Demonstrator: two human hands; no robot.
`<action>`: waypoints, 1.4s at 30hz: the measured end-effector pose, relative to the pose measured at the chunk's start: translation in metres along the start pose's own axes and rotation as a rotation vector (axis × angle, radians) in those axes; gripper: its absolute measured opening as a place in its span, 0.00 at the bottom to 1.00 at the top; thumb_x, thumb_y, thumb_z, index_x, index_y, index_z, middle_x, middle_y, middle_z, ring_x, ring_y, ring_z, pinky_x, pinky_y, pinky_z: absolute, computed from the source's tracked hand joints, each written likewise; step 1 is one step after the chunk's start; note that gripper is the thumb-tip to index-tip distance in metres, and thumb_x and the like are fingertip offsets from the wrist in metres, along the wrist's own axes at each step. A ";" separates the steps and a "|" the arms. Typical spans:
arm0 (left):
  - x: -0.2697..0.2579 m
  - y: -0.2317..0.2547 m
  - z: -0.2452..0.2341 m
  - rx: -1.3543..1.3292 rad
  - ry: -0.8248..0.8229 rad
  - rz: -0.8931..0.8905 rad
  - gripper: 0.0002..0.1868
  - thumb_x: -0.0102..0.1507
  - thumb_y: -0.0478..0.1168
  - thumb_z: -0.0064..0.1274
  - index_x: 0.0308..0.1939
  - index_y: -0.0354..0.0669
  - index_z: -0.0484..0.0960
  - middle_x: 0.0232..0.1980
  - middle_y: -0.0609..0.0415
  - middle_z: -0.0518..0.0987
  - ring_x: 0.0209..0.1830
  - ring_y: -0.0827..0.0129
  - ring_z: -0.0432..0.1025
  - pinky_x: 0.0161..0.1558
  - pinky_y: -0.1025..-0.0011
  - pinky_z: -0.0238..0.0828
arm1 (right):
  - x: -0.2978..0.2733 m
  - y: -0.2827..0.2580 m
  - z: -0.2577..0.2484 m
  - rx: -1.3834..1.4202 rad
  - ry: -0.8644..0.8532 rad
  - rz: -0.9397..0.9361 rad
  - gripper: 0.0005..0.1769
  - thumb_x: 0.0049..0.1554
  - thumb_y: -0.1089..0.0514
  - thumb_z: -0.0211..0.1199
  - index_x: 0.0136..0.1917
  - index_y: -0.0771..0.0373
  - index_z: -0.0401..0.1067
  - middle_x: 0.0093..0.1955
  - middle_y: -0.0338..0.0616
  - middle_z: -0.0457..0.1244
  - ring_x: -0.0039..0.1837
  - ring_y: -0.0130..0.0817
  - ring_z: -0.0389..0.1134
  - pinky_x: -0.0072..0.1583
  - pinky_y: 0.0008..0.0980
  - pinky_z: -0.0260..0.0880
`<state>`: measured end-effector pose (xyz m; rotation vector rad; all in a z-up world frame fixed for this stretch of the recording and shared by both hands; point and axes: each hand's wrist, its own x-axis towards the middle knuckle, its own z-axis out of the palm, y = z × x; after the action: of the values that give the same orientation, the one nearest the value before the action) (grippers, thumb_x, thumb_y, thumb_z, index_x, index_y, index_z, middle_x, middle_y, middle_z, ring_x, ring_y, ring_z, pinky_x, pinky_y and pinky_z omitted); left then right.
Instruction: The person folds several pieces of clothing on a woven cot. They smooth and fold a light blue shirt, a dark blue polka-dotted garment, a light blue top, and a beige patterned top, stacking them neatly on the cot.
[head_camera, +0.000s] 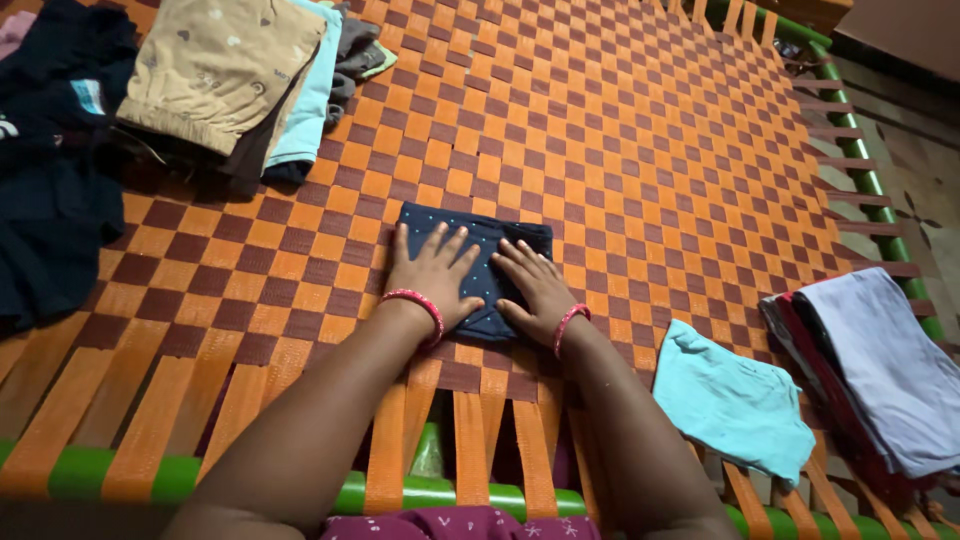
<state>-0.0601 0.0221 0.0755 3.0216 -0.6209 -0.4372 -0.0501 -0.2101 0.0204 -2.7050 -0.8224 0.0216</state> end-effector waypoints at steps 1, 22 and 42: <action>-0.001 -0.002 -0.003 0.012 -0.091 -0.035 0.48 0.63 0.75 0.40 0.81 0.67 0.42 0.85 0.63 0.33 0.84 0.62 0.25 0.74 0.28 0.21 | 0.002 0.002 0.003 -0.023 -0.031 0.041 0.42 0.58 0.38 0.58 0.80 0.52 0.53 0.86 0.43 0.41 0.86 0.45 0.35 0.80 0.51 0.35; 0.000 -0.004 -0.020 -0.058 -0.203 -0.105 0.72 0.44 0.84 0.56 0.81 0.71 0.35 0.85 0.59 0.24 0.83 0.52 0.16 0.68 0.20 0.25 | 0.010 -0.001 0.011 -0.264 -0.177 0.149 0.48 0.62 0.27 0.45 0.86 0.50 0.39 0.89 0.41 0.33 0.88 0.39 0.29 0.82 0.52 0.27; 0.010 -0.025 -0.011 -0.055 -0.163 -0.053 0.76 0.40 0.85 0.59 0.81 0.68 0.37 0.85 0.63 0.28 0.84 0.64 0.22 0.74 0.29 0.27 | 0.009 -0.027 0.014 -0.298 -0.221 0.091 0.50 0.60 0.22 0.47 0.85 0.43 0.41 0.89 0.36 0.32 0.87 0.39 0.28 0.81 0.53 0.25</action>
<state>-0.0388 0.0409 0.0815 2.9774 -0.5270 -0.6962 -0.0585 -0.1797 0.0159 -3.0615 -0.8192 0.2399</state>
